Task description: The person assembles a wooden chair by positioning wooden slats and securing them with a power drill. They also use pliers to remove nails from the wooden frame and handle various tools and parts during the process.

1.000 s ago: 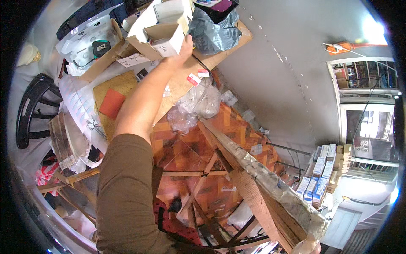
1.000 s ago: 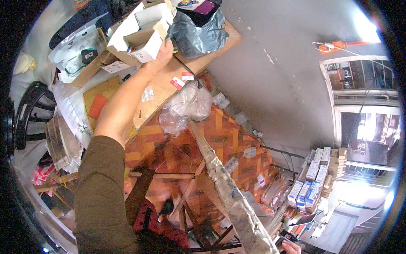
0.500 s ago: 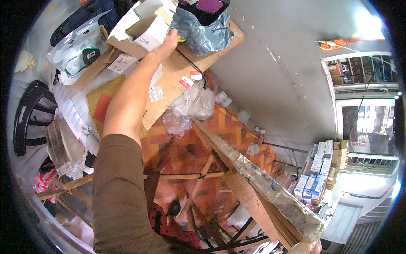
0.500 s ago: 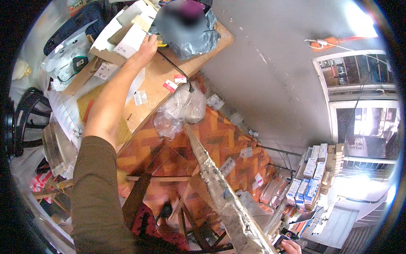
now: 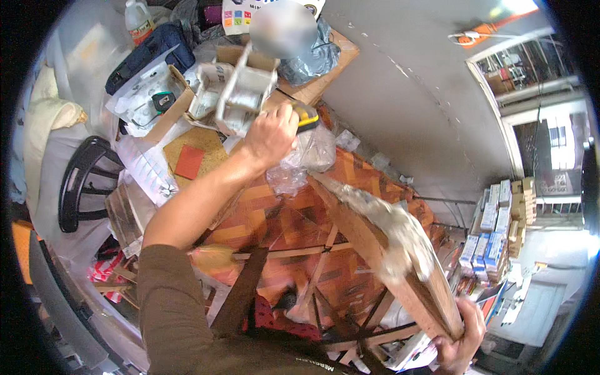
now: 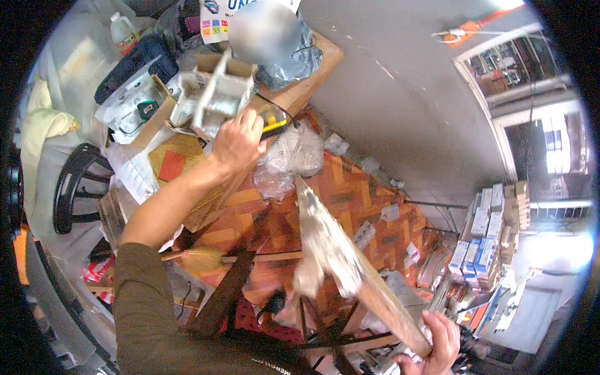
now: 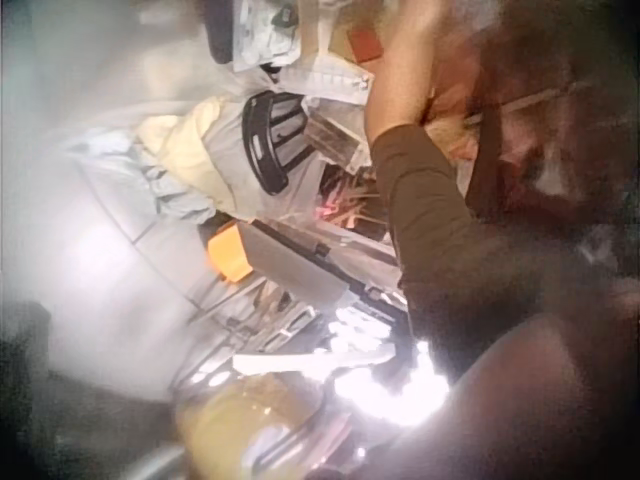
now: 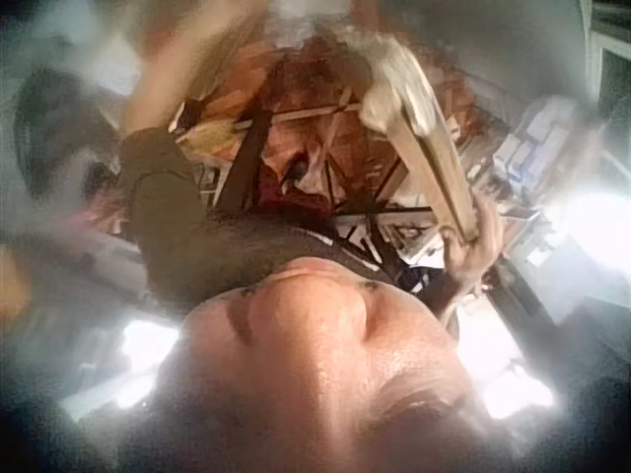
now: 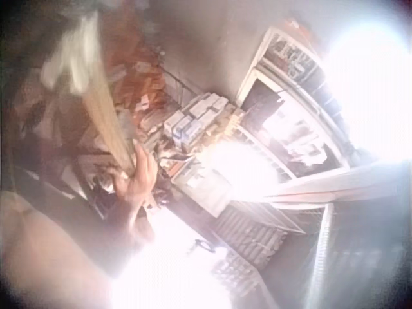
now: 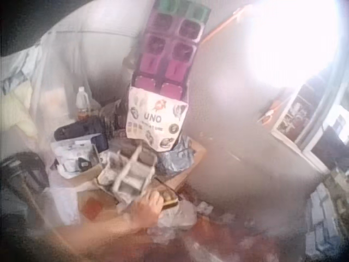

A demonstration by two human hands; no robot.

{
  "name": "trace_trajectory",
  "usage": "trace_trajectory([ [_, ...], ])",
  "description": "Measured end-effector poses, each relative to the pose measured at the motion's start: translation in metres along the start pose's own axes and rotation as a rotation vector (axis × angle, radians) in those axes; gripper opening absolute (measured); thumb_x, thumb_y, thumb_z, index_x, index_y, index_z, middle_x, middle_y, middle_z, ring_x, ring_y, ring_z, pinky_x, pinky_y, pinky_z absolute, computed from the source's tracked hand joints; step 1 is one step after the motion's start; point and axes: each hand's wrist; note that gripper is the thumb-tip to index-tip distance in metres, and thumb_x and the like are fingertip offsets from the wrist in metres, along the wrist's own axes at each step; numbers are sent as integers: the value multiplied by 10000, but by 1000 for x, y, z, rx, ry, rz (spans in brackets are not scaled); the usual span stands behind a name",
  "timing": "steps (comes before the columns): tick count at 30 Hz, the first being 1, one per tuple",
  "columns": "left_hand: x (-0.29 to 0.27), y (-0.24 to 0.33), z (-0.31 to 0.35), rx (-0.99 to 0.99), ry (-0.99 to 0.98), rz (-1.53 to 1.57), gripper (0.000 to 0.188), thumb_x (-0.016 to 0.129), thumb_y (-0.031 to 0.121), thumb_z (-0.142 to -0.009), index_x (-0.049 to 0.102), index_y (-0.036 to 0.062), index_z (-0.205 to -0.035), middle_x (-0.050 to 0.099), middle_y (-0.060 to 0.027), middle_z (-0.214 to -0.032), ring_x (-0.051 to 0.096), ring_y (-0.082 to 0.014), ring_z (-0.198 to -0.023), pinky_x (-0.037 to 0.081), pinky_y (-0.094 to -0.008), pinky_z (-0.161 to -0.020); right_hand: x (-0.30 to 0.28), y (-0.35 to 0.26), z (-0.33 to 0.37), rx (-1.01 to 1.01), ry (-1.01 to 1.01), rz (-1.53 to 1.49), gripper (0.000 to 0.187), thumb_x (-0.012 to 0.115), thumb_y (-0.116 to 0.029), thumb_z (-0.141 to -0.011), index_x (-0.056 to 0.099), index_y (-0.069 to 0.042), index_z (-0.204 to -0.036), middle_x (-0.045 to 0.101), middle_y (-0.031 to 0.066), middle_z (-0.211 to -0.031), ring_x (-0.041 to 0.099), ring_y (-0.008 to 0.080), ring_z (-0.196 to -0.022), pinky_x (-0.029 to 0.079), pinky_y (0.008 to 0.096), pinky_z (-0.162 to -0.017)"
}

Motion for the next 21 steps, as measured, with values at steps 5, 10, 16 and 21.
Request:
trace_trajectory([
  [5, -85, 38, 36, 41, -63, 110, 421, 760, 286, -696, 566, 24, -961, 543, -134, -887, 625, -313, -815, 547, -409, -697, 10, 20, 5, -89, 103, -53, 871, 647, -775, -706, 644, -38, -1170, 662, 169, -1107, 612, 388, -1049, 459, 472, -921],
  [10, -183, 49, 36, 231, -15, 37, 532, 822, 340, -700, 638, 9, -1073, 639, -180, -977, 624, -368, -927, 525, -453, -823, 8, 35, 7, -304, 347, -196, 649, 678, -589, -821, 627, -29, -1146, 629, 170, -1148, 596, 369, -1069, 467, 468, -929],
  [16, -288, 44, 41, 185, 78, -314, 429, 717, 202, -828, 587, 13, -1191, 584, -198, -1091, 588, -403, -1058, 488, -457, -893, 8, 115, 178, -312, 1064, -425, 239, 776, -197, -829, 689, -61, -1005, 678, 127, -1047, 644, 289, -976, 519, 400, -850],
  [21, -369, 86, 33, 108, 176, -364, 422, 677, 252, -879, 585, -13, -1195, 588, -203, -1085, 580, -406, -1054, 471, -473, -892, 152, 225, 393, 854, 775, -537, 263, 653, -279, -906, 669, -18, -918, 665, 208, -852, 657, 378, -814, 515, 438, -721],
])
Point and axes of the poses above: each hand's wrist, its own z-axis away from the middle knuckle, its own x-axis out of the palm, y = z × x
